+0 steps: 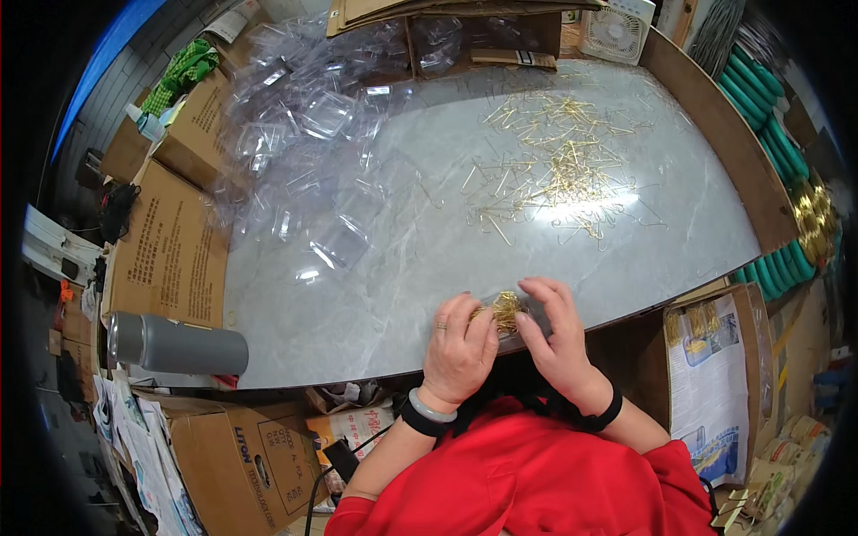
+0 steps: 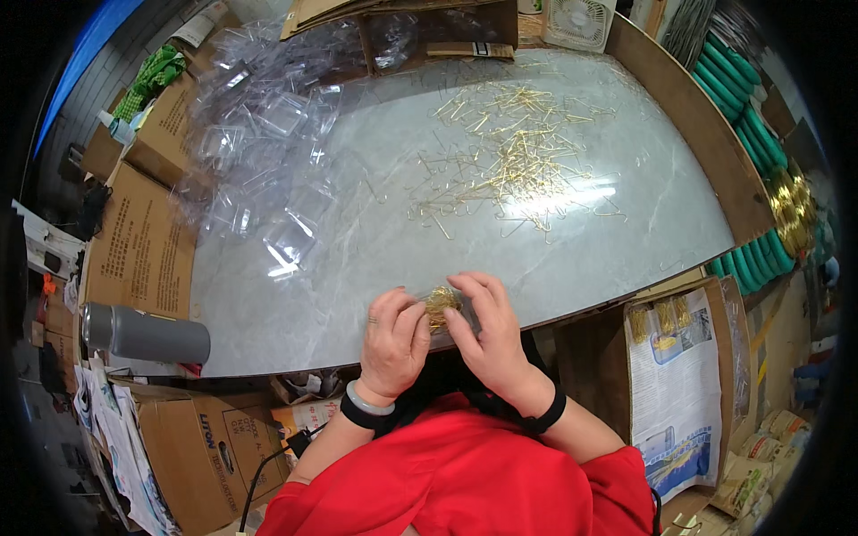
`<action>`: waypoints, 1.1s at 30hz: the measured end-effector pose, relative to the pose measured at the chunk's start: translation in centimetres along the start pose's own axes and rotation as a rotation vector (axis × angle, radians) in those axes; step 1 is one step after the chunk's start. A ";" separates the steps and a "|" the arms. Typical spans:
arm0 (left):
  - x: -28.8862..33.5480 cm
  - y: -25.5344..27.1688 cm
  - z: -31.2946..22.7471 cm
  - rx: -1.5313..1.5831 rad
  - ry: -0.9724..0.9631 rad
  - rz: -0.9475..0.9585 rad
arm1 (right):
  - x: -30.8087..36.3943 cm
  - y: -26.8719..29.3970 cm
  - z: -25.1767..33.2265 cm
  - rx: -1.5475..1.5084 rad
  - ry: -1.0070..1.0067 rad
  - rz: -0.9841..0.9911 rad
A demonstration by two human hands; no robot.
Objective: Gathering and organizing small gold-colored metal pins on a workbench and placing them into boxes.
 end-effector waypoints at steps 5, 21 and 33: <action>0.0 -0.1 0.3 -0.031 0.036 -0.034 | 1.8 -2.4 1.6 0.237 0.084 0.179; 0.3 0.3 0.2 -0.102 0.027 -0.086 | -0.5 -1.6 0.2 -0.013 -0.001 -0.095; 0.5 0.2 0.5 -0.111 0.049 -0.086 | 1.6 -1.5 1.3 0.200 0.166 -0.052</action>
Point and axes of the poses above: each hand's wrist, its own x-axis away from the middle knuckle, its own y-axis out of the back of the hand, z = x × y, the point moved 8 cm from there along -x, towards the middle knuckle, and after that the axes turned 3 degrees about -y, right-handed, at the moved point
